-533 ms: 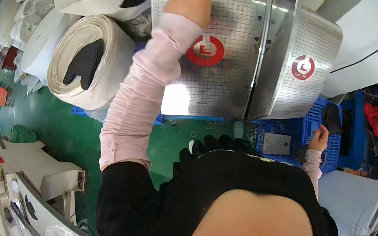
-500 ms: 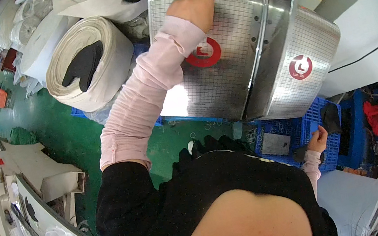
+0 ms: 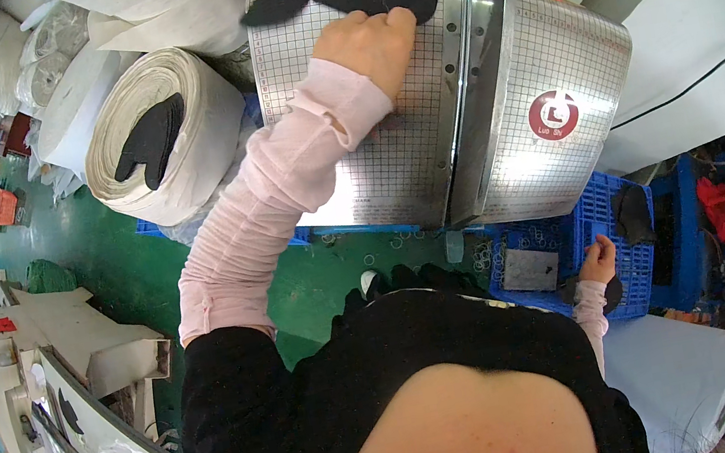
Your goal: The person operates a dual-head pneumatic press machine by hand to shape or bond shoe uppers.
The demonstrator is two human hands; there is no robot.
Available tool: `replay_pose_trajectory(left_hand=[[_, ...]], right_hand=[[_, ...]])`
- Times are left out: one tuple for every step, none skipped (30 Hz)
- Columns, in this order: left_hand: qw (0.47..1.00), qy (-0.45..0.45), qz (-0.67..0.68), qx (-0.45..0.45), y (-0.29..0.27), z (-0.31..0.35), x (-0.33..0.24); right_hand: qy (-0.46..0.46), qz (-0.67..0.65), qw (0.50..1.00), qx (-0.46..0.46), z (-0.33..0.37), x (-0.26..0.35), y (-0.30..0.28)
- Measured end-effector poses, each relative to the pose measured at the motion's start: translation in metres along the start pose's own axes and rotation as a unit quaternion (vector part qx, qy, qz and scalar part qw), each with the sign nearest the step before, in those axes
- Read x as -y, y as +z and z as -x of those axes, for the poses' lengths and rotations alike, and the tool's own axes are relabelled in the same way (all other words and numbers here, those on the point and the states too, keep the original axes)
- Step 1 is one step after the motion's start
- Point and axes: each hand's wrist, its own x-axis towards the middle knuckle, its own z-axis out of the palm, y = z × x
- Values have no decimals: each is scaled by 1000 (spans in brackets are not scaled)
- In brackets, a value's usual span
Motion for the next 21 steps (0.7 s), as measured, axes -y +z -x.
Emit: replay_pose_trajectory(left_hand=[[999, -34, 7, 14, 3, -3, -5], [997, -68, 15, 28, 4, -5, -9], [994, -90, 38, 56, 3, -8, -9], [994, -88, 39, 55, 1, -11, -8], [998, -62, 20, 27, -3, -13, -3], [999, -36, 1, -2, -5, -13, 3], [999, 3, -47, -13, -1, -10, 17], [999, 3, -48, -11, 5, -5, 33], [996, 43, -3, -73, 14, -2, 49], [987, 82, 42, -134, 20, -1, 64], [986, 85, 45, -135, 27, -3, 75], [986, 61, 116, -106, 34, -6, 85], [979, 36, 188, -75, 35, -8, 88], [978, 38, 190, -75, 37, -9, 90], [980, 56, 171, -90, 37, -10, 92], [980, 74, 152, -105, 35, -12, 93], [985, 114, 63, -109, 25, -16, 94], [990, 88, -4, -112, 17, -14, 88], [993, 58, -16, -103, 15, -11, 82], [995, 27, -27, -93, 15, -9, 78], [995, 29, -24, -94, 16, -11, 78]], right_hand=[[-1, -1, 1000, 1, -2, 4, 3], [-4, -3, 1000, 6, -1, 10, 6], [-6, -5, 1000, 11, -1, 14, 7], [-5, -4, 1000, 8, 0, 17, 6], [-15, 5, 1000, 12, 1, 19, 4], [-25, 15, 999, 16, 1, 19, 3], [-24, 15, 999, 15, 2, 19, 1], [-8, 5, 1000, 21, 2, 19, 0], [9, -3, 1000, 22, 2, 18, -2], [9, -3, 1000, 22, 2, 15, -2], [8, 2, 1000, 19, 3, 11, -2], [7, 8, 1000, 17, 4, 7, -2], [9, 10, 1000, 15, 5, 9, -4], [13, 14, 1000, 12, 5, 12, -4], [16, 19, 1000, 9, 6, 15, -4], [17, 21, 1000, 7, 6, 16, -5], [19, 15, 1000, 6, 6, 17, -6], [20, 9, 1000, 5, 7, 17, -7], [20, 11, 1000, 3, 8, 19, -8], [24, 29, 999, -2, 9, 21, -8], [28, 46, 999, -6, 10, 22, -9]])
